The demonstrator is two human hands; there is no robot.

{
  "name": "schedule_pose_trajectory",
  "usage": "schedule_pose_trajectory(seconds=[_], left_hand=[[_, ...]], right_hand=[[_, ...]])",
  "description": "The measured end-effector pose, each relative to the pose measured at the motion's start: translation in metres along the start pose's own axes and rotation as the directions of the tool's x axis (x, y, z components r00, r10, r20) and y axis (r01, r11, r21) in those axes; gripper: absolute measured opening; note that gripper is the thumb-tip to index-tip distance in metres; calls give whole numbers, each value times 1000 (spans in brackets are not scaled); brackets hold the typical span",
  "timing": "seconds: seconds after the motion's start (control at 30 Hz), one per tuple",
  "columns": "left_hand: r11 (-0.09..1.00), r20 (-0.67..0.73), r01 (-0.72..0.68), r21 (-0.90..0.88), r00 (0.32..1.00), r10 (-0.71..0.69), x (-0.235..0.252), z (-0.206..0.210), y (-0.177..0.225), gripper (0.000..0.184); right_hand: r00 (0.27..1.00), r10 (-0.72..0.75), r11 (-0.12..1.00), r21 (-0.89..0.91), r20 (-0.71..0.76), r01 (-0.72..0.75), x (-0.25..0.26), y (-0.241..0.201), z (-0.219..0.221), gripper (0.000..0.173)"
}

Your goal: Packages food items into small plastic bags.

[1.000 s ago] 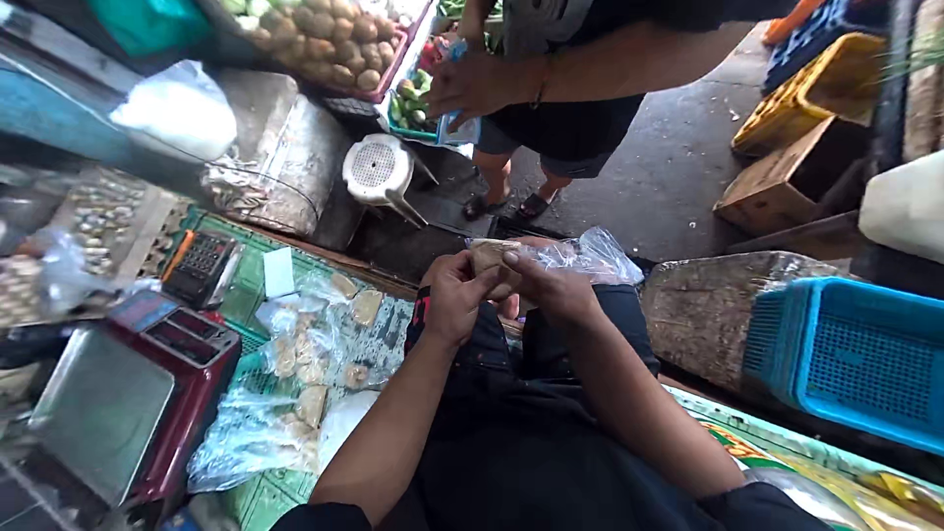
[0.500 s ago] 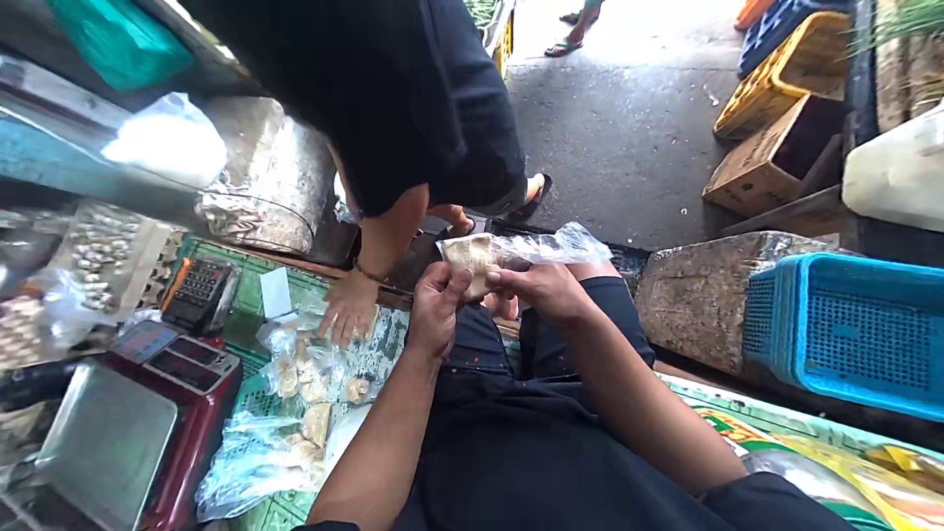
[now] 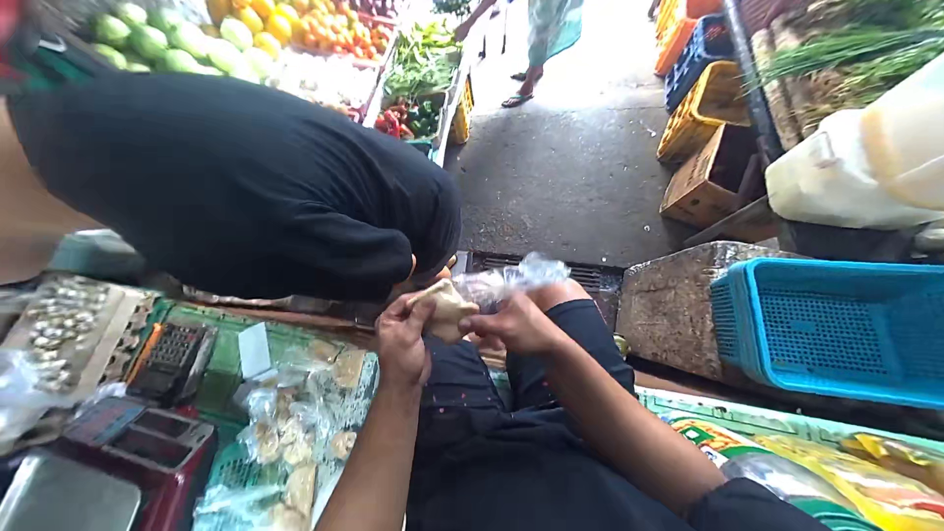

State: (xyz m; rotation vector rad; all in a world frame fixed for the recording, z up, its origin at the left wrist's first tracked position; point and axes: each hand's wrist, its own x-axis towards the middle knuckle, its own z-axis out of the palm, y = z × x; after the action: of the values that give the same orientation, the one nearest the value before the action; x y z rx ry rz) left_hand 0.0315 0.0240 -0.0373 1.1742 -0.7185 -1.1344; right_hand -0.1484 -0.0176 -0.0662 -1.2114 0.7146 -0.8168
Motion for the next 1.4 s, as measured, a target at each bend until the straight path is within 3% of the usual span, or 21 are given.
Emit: schedule_pose_trajectory(seconds=[0.1,0.23,0.4,0.53,0.6,0.73,0.9,1.0,1.07,1.2,1.4], left_hand=[[1000,-14,18,-13,1000,-18,-4,-2,2,7],[1000,38,29,11,999,-30,-9,-10,7,10],[997,-68,22,-68,997,-27,-13,-7,3,8],[986,72,169,9,983,-169,-17,-9,-1,27],[984,105,172,46,979,-176,-19,-11,-4,31],[993,201,76,89,975,-92,-22,-14,-9,24],[995,181,77,70,979,-89,-24,-12,-15,26],[995,197,20,100,980,-40,-24,-11,-16,26],[993,191,52,102,979,-71,-26,-11,-21,26],[968,173,245,58,952,-252,-34,-4,-30,26],[980,186,144,141,968,-169,-37,2,-32,13]], right_hand=[[998,10,993,116,67,-17,-1,2,1,19],[994,83,993,75,76,-89,-1,4,-2,17],[991,43,990,127,127,-59,-1,4,0,17],[1000,14,994,113,14,-15,-3,8,7,18],[999,35,993,113,9,-36,-2,8,5,21],[999,47,975,217,-2,-46,-1,8,6,21],[988,51,958,287,-143,-8,-1,7,17,14],[988,100,926,373,-113,-51,-1,6,14,15],[989,99,937,345,-108,-56,1,3,13,16],[988,73,944,330,-137,-24,6,-1,14,12],[979,145,941,327,-146,-91,8,1,18,16]])
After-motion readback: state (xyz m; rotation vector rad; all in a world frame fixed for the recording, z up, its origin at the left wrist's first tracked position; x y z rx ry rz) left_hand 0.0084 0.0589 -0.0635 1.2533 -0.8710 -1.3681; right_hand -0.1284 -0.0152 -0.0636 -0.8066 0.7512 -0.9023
